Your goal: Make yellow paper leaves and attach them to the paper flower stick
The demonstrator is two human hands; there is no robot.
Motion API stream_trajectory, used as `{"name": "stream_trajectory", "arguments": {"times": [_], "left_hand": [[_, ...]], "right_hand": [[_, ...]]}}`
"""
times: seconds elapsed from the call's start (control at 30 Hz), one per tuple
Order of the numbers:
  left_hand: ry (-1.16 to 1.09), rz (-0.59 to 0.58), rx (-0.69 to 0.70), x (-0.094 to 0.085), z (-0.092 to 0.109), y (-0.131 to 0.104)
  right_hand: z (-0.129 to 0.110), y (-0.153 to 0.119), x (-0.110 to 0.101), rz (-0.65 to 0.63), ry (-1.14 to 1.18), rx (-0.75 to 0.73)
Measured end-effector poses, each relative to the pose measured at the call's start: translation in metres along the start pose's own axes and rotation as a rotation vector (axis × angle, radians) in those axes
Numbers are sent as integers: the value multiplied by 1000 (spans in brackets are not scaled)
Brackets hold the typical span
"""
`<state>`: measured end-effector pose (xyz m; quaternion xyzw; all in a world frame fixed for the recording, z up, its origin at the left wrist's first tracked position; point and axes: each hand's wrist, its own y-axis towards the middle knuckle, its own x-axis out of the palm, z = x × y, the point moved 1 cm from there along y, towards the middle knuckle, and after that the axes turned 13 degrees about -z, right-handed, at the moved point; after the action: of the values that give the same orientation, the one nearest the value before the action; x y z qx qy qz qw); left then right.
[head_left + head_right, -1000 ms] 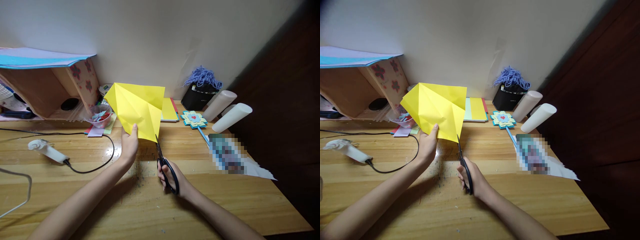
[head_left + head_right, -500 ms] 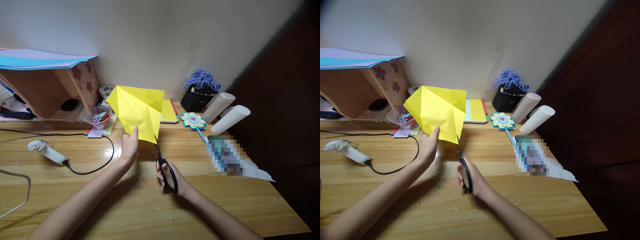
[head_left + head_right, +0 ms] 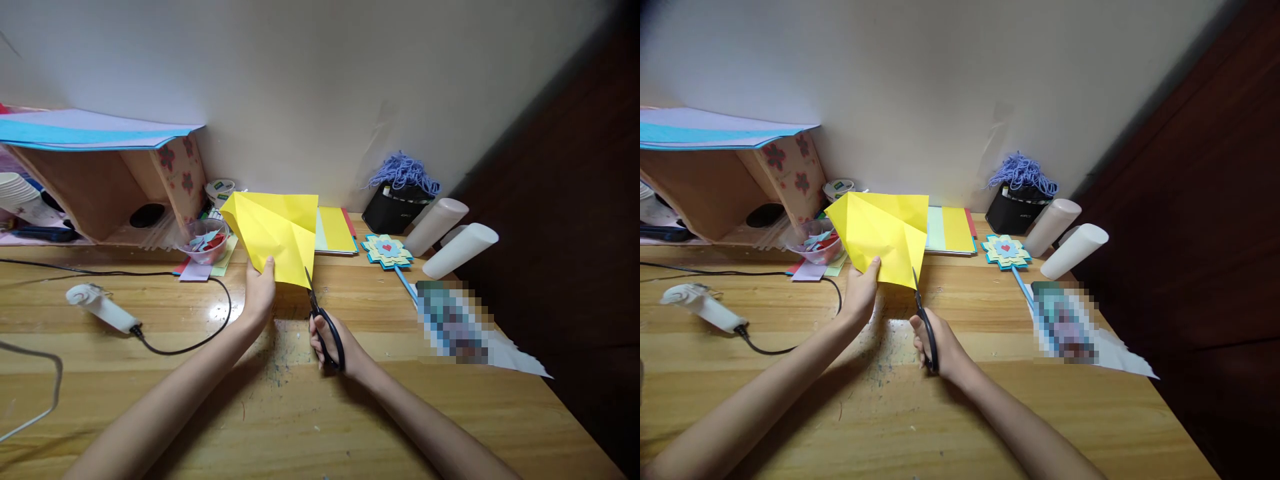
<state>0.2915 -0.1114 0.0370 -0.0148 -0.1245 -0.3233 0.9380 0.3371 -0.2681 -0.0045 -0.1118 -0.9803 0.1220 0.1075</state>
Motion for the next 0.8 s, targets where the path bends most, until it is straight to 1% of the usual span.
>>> {"name": "stream_trajectory", "arguments": {"times": [0.13,0.27,0.33,0.5,0.63,0.8], "left_hand": [[7,1,0,0,-2,0],[-5,4,8,1,-2,1],[-10,1,0,1,-2,1],[-26,-36,-20,3,-4,-2],[-54,-73,-30,5,-6,-4],[-40,-33,-61,5,-5,-4]], "right_hand": [[10,2,-2,26,6,2],[14,1,-3,56,-10,-9],[14,0,-2,59,-20,-11],[4,-2,3,13,16,-7],[-4,-3,6,54,38,24],[3,-3,1,44,5,6]]}}
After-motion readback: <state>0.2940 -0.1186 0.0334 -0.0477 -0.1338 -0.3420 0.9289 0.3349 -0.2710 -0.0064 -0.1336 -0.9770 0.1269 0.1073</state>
